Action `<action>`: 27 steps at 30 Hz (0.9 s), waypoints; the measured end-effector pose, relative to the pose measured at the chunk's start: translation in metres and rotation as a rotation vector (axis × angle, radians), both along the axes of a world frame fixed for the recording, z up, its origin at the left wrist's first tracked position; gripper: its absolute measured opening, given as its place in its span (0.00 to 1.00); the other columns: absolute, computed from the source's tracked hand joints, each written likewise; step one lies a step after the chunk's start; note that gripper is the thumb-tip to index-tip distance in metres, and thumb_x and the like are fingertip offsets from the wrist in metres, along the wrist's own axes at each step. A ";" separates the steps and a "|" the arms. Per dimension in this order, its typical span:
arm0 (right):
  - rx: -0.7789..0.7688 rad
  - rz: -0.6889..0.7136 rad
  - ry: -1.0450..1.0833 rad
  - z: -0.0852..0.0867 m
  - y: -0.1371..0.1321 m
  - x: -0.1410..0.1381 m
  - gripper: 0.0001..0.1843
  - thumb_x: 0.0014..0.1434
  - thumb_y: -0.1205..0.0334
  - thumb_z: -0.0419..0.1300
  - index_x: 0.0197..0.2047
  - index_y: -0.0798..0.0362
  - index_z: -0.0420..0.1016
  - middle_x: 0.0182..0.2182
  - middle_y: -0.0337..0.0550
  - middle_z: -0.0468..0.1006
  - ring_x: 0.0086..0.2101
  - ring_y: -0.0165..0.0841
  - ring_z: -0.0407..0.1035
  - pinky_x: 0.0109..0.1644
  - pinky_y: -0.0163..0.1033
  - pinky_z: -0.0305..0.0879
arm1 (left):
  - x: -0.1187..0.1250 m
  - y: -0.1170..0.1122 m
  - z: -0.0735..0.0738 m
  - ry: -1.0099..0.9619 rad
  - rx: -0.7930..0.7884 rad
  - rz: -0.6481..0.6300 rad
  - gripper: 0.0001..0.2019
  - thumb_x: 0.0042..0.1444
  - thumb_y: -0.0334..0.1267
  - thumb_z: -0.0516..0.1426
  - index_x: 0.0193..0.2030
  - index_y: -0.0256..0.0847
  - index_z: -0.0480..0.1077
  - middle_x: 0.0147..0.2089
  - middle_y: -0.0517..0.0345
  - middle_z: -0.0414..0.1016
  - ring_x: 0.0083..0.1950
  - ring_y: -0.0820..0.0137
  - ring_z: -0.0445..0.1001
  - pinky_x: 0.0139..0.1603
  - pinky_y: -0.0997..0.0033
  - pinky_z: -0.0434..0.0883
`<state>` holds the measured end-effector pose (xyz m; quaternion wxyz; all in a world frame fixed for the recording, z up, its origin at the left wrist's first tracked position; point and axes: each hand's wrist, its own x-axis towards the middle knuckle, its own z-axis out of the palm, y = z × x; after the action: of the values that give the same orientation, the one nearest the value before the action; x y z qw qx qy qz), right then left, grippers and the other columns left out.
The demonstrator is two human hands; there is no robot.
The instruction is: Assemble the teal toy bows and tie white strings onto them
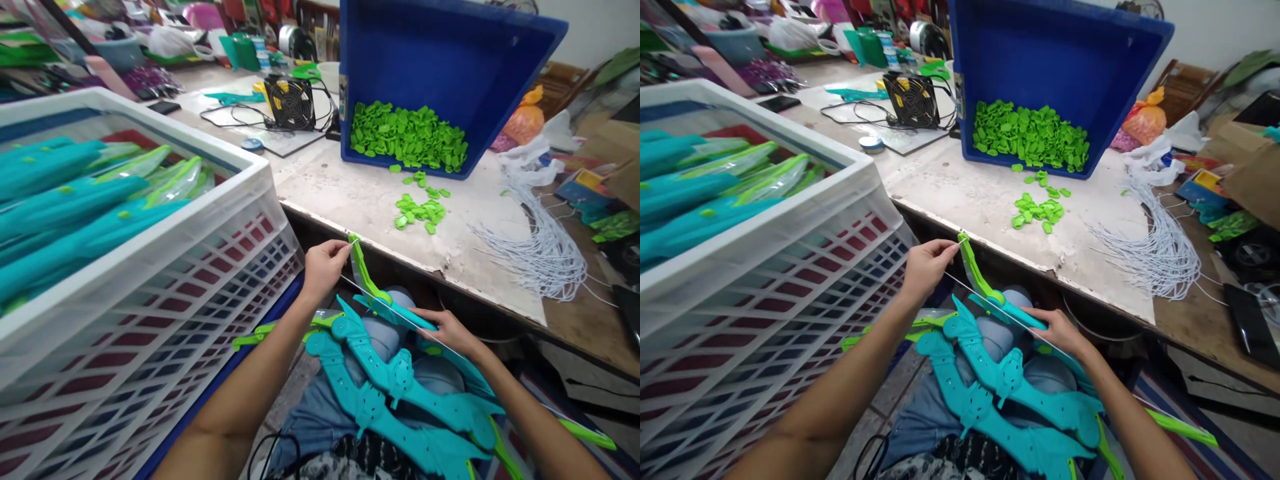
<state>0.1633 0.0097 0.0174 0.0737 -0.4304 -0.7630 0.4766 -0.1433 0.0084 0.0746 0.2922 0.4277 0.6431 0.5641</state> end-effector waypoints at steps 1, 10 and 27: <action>0.002 0.002 -0.007 -0.001 0.000 0.000 0.28 0.52 0.57 0.59 0.57 0.53 0.74 0.45 0.43 0.80 0.33 0.37 0.72 0.35 0.37 0.68 | 0.001 0.002 0.001 0.016 0.000 -0.002 0.08 0.49 0.38 0.59 0.28 0.35 0.76 0.19 0.62 0.70 0.22 0.76 0.64 0.25 0.76 0.61; 0.030 0.031 -0.056 -0.001 -0.003 0.001 0.28 0.54 0.57 0.58 0.59 0.52 0.72 0.35 0.39 0.81 0.21 0.26 0.58 0.26 0.32 0.57 | -0.004 0.000 0.003 0.073 -0.037 -0.055 0.07 0.50 0.36 0.59 0.27 0.36 0.75 0.19 0.63 0.70 0.24 0.74 0.66 0.27 0.76 0.62; 0.473 0.016 0.024 0.019 0.001 -0.018 0.19 0.60 0.51 0.58 0.52 0.47 0.76 0.45 0.45 0.78 0.44 0.39 0.73 0.50 0.44 0.69 | -0.010 0.007 0.008 -0.428 -0.097 -0.282 0.18 0.41 0.42 0.68 0.34 0.33 0.70 0.17 0.62 0.70 0.14 0.81 0.58 0.14 0.79 0.56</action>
<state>0.1454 0.0103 0.0366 0.1776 -0.3894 -0.8559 0.2904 -0.1529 0.0150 0.0826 0.5174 0.3696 0.5269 0.5640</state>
